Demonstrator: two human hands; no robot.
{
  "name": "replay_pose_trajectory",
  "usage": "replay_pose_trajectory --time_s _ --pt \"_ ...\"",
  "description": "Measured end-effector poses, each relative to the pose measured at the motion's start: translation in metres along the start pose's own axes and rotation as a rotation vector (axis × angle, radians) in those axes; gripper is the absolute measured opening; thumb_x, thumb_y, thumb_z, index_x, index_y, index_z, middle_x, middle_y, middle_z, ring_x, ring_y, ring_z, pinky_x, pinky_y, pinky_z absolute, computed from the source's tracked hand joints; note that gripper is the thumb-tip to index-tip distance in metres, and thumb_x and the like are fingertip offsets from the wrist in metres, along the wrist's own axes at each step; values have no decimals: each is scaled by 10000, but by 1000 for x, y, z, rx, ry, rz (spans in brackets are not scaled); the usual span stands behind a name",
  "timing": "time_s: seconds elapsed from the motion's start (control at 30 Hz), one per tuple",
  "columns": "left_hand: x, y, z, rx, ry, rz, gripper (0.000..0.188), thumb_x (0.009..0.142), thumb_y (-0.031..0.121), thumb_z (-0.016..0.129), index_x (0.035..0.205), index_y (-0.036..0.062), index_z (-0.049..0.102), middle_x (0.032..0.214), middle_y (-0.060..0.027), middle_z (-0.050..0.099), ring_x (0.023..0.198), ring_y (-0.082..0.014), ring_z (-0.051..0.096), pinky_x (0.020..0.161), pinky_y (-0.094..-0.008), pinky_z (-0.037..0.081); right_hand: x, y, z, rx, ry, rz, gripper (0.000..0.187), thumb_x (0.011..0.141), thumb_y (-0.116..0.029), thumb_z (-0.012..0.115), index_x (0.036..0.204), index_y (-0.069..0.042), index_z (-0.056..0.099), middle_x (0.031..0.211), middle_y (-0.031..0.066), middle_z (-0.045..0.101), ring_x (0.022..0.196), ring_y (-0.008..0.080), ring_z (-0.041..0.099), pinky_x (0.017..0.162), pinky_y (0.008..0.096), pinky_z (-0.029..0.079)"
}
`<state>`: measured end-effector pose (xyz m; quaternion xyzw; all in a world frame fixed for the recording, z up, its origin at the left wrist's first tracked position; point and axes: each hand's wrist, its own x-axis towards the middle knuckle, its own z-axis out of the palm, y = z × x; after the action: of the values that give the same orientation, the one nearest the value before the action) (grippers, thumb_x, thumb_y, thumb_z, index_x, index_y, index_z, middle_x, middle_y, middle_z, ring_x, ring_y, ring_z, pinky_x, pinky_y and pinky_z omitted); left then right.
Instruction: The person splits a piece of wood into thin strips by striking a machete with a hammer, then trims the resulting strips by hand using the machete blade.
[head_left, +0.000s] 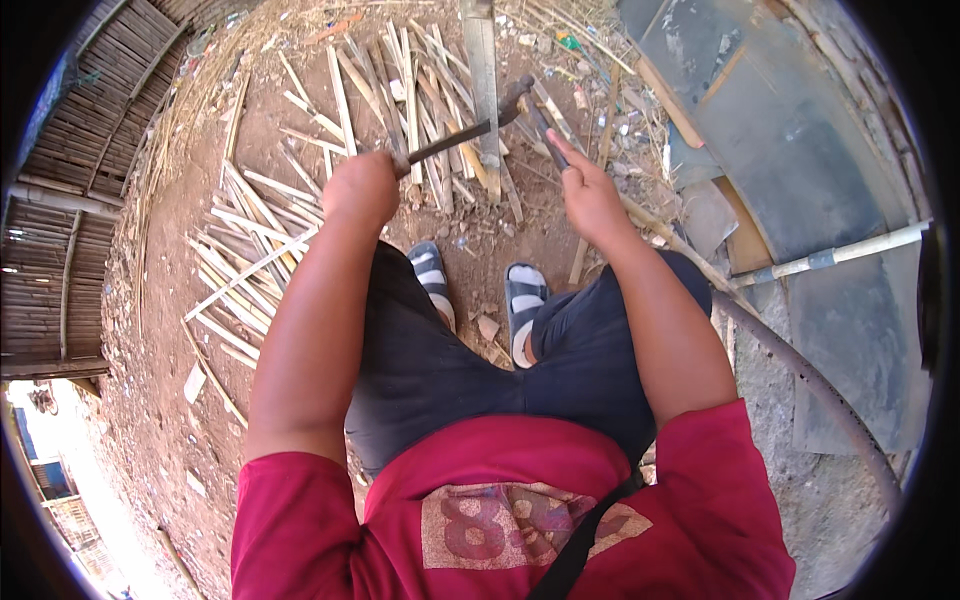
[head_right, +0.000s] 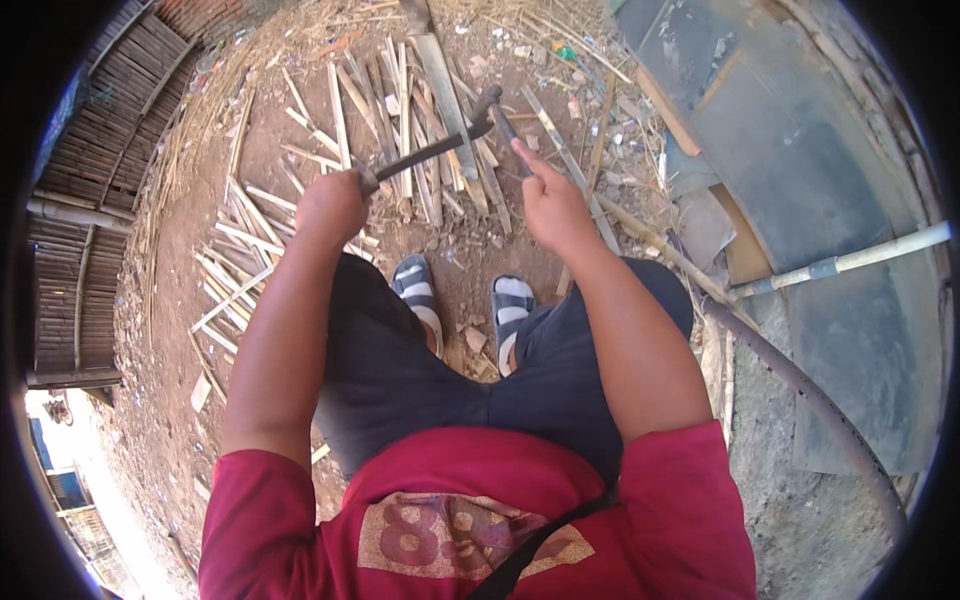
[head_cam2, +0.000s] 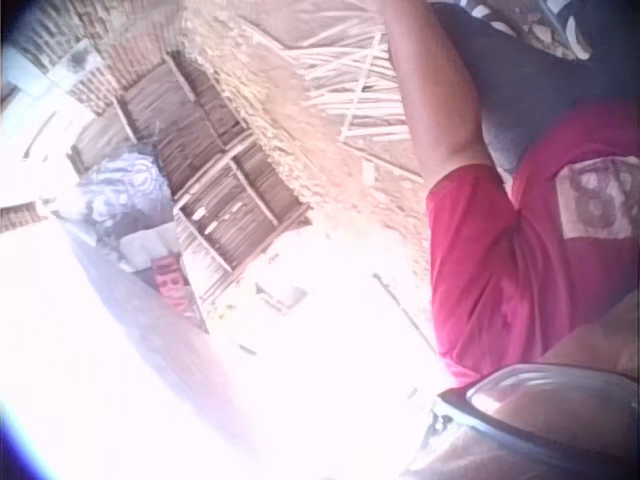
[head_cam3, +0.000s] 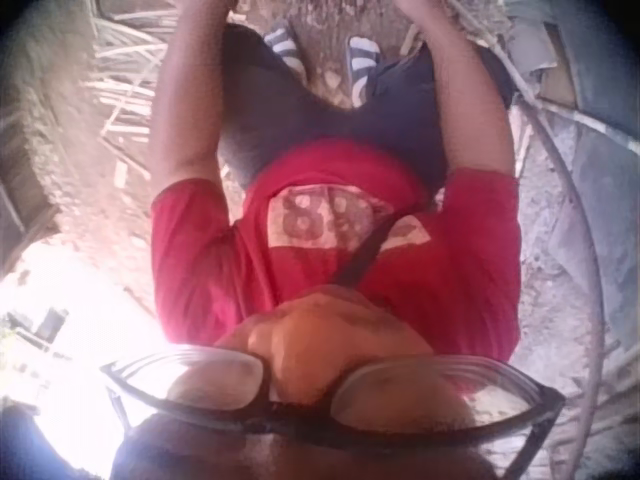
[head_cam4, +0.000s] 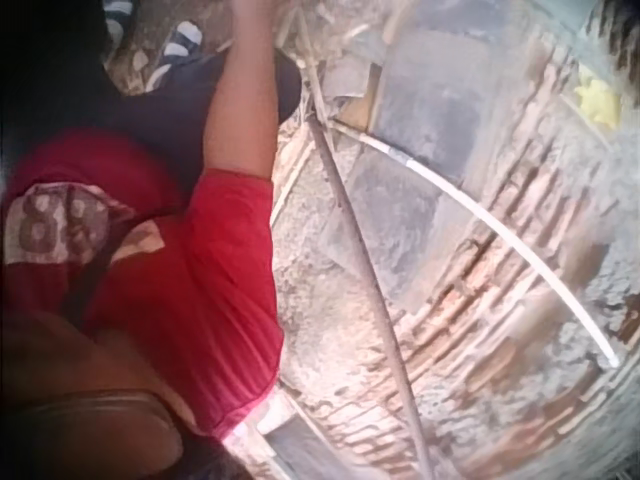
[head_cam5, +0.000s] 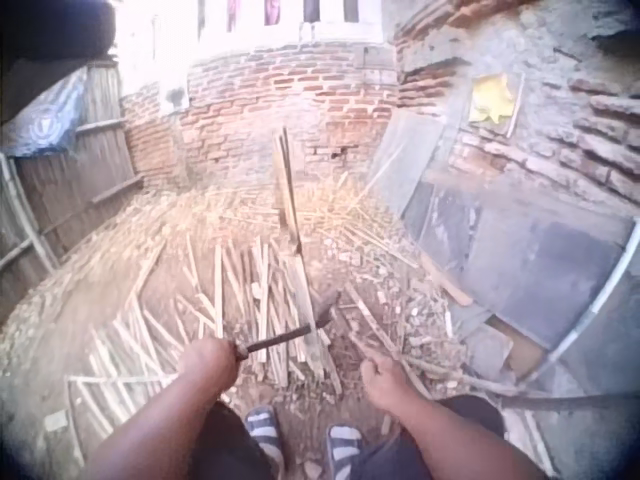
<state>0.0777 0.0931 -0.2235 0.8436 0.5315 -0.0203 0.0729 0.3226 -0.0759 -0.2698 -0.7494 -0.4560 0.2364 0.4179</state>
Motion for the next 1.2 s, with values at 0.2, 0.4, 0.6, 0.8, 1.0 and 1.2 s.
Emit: replay_pose_trajectory --time_s 0.2,0.4,0.6,0.8,1.0,1.2 --pt "0 0 4 17 -28 -14 267 936 275 657 1109 75 694 1087 -198 713 998 -392 696 888 -490 557 -9 -17 -10 148 211 -223 545 1006 -143 415 1493 -369 505 693 71 567 584 127 504 592 325 473" --pt "-2 2 7 62 -69 -28 305 915 266 694 1150 73 697 1092 -189 719 1033 -373 698 901 -484 559 -11 -12 7 -262 43 -48 575 971 -168 456 1510 -365 462 760 215 622 568 256 575 626 409 503" --pt "-2 0 4 30 -79 -16 315 902 267 710 1142 63 690 1108 -210 710 1027 -391 694 890 -482 563 -12 -23 -5 -19 162 -141 565 980 -168 457 1512 -358 463 800 232 639 622 281 602 685 416 504" --pt "8 -2 17 66 -37 -7 293 903 269 708 1114 65 697 1070 -201 724 1020 -387 698 888 -478 564 -6 0 2 -61 95 -12 546 1016 -180 430 1527 -373 440 731 180 599 638 225 599 682 392 497" --pt "2 -6 11 59 -74 -8 280 917 255 700 1142 90 714 1075 -196 724 1021 -382 700 897 -473 562 -13 -18 5 -49 207 -194 513 1033 -197 442 1532 -318 445 726 175 617 624 236 621 675 398 503" --pt "11 1 12 59 -83 -23 293 894 247 712 1139 86 711 1118 -185 720 1052 -369 698 916 -465 562 -9 -2 8 -71 140 -73 507 1044 -213 460 1537 -323 431 826 193 666 637 239 623 674 378 502"
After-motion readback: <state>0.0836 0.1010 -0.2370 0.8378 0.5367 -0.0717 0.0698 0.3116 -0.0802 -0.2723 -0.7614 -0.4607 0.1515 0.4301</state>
